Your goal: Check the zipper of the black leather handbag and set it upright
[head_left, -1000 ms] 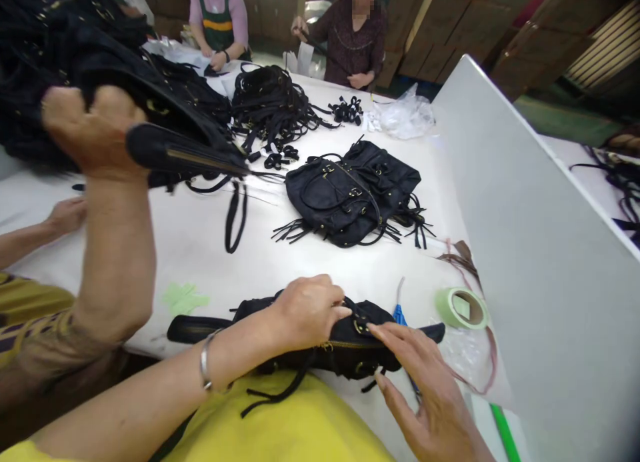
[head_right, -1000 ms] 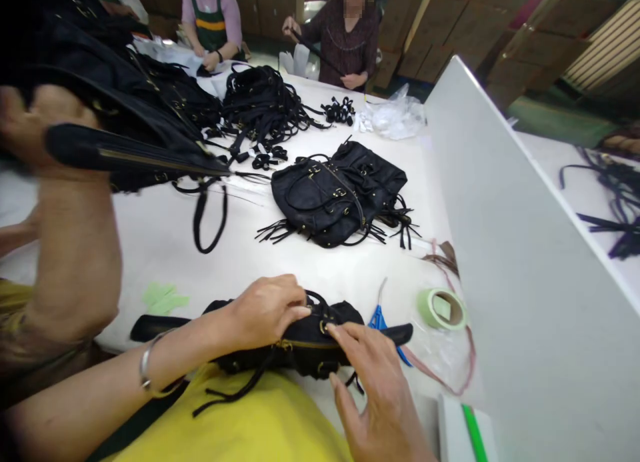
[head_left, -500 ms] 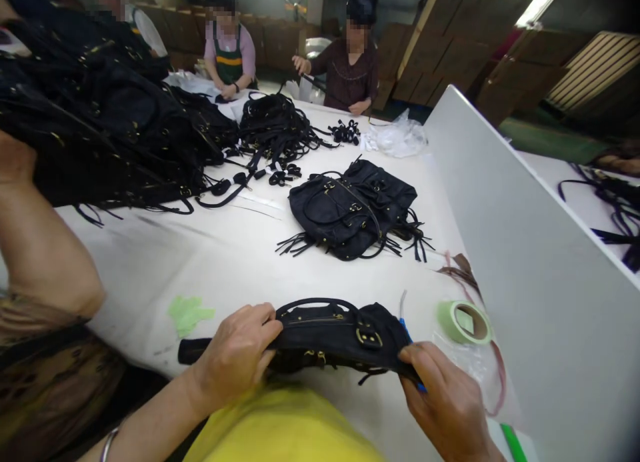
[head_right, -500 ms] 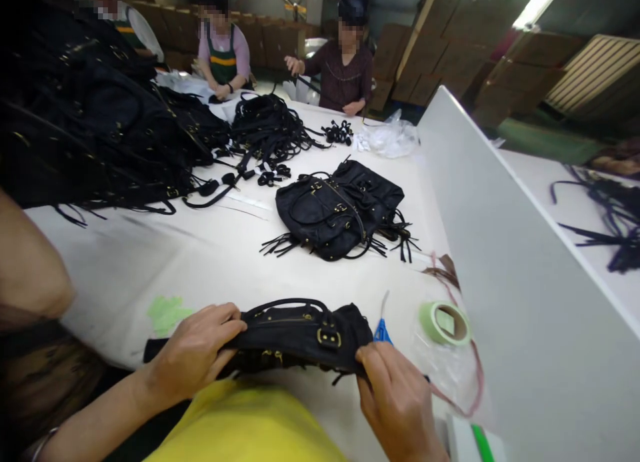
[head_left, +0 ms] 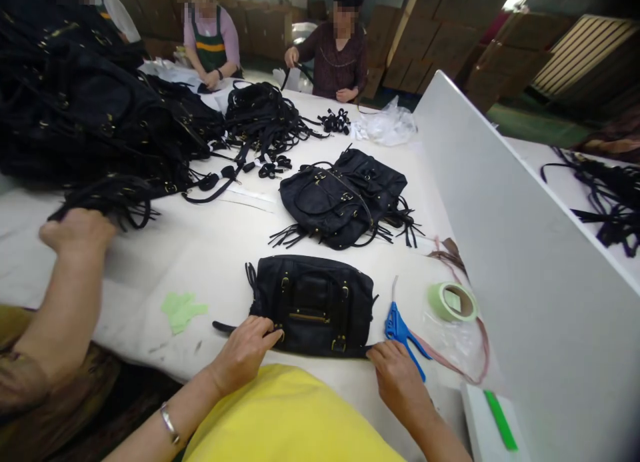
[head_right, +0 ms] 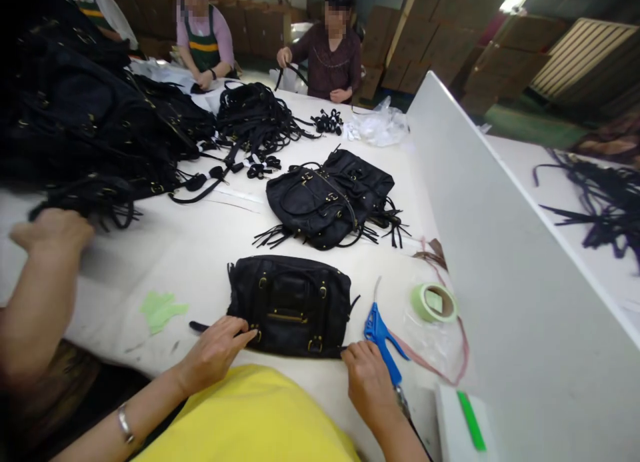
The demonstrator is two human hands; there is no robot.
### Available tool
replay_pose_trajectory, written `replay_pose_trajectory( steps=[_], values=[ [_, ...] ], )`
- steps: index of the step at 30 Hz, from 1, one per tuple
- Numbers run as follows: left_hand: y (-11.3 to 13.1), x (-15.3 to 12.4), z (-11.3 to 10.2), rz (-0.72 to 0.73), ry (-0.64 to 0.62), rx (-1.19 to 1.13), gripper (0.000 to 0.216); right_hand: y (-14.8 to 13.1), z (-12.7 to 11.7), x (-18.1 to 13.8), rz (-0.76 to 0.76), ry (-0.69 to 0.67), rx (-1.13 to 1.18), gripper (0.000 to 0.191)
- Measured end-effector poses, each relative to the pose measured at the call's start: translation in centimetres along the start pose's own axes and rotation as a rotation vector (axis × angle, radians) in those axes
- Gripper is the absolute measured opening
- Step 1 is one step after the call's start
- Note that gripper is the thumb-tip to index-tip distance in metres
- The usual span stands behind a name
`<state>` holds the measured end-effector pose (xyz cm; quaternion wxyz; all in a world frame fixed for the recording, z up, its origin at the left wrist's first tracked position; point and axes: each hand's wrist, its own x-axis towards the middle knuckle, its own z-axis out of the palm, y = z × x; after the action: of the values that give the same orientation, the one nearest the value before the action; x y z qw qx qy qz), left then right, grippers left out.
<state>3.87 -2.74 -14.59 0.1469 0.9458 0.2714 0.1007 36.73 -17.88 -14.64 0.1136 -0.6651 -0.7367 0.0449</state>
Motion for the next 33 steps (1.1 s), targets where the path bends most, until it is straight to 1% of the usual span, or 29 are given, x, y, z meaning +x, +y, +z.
replay_pose_trajectory(
  steps=[1, 3, 5, 7, 10, 11, 13, 16, 18, 20, 23, 29, 31, 33],
  values=[
    [-0.4, -0.2, -0.2, -0.023, 0.01, -0.021, 0.035, 0.2, 0.2, -0.2, 0.036, 0.014, 0.035, 0.03],
    [-0.9, 0.0, -0.9, -0.087, 0.099, -0.019, 0.034, 0.5, -0.2, 0.1, 0.083, 0.102, 0.072, 0.027],
    [-1.0, 1.1, -1.4, -0.131, 0.199, 0.006, 0.034, 0.2, -0.7, 1.5, 0.077, 0.186, 0.074, 0.029],
    [-0.6, 2.7, -1.1, -0.105, 0.232, 0.02, 0.038, -1.1, -0.7, 3.7, 0.024, 0.211, 0.057, 0.039],
    [0.4, 5.4, 0.5, -0.025, 0.18, 0.041, 0.047, -3.6, 0.4, 7.4, -0.069, 0.127, 0.015, 0.056],
    [0.6, 6.2, 1.1, -0.027, 0.157, 0.057, 0.05, -4.3, 1.1, 8.4, -0.078, 0.088, -0.001, 0.059],
    [0.6, 7.4, 2.5, -0.09, 0.124, 0.092, 0.055, -4.8, 2.7, 10.1, -0.057, 0.027, -0.024, 0.061],
    [-0.5, 8.0, 4.2, -0.177, 0.084, 0.115, 0.065, -3.8, 5.1, 11.1, 0.005, -0.019, -0.039, 0.062],
    [-1.5, 8.0, 5.0, -0.185, 0.056, 0.109, 0.068, -2.7, 6.4, 11.3, 0.022, -0.04, -0.039, 0.062],
    [-2.3, 7.9, 5.4, -0.178, 0.035, 0.09, 0.069, -1.9, 7.2, 11.3, 0.026, -0.056, -0.031, 0.063],
    [-2.9, 7.8, 5.8, -0.169, 0.023, 0.056, 0.069, -1.6, 7.6, 11.4, 0.036, -0.062, -0.018, 0.063],
    [-3.6, 8.1, 6.6, -0.152, 0.027, 0.022, 0.068, -2.1, 7.5, 11.9, 0.052, -0.05, 0.009, 0.061],
    [-3.9, 8.2, 6.4, -0.137, 0.021, 0.001, 0.067, -1.9, 7.4, 12.1, 0.046, -0.057, 0.045, 0.06],
    [-4.1, 7.9, 5.5, -0.111, 0.032, -0.051, 0.06, -1.4, 6.8, 11.9, 0.035, -0.044, 0.143, 0.053]
  ],
)
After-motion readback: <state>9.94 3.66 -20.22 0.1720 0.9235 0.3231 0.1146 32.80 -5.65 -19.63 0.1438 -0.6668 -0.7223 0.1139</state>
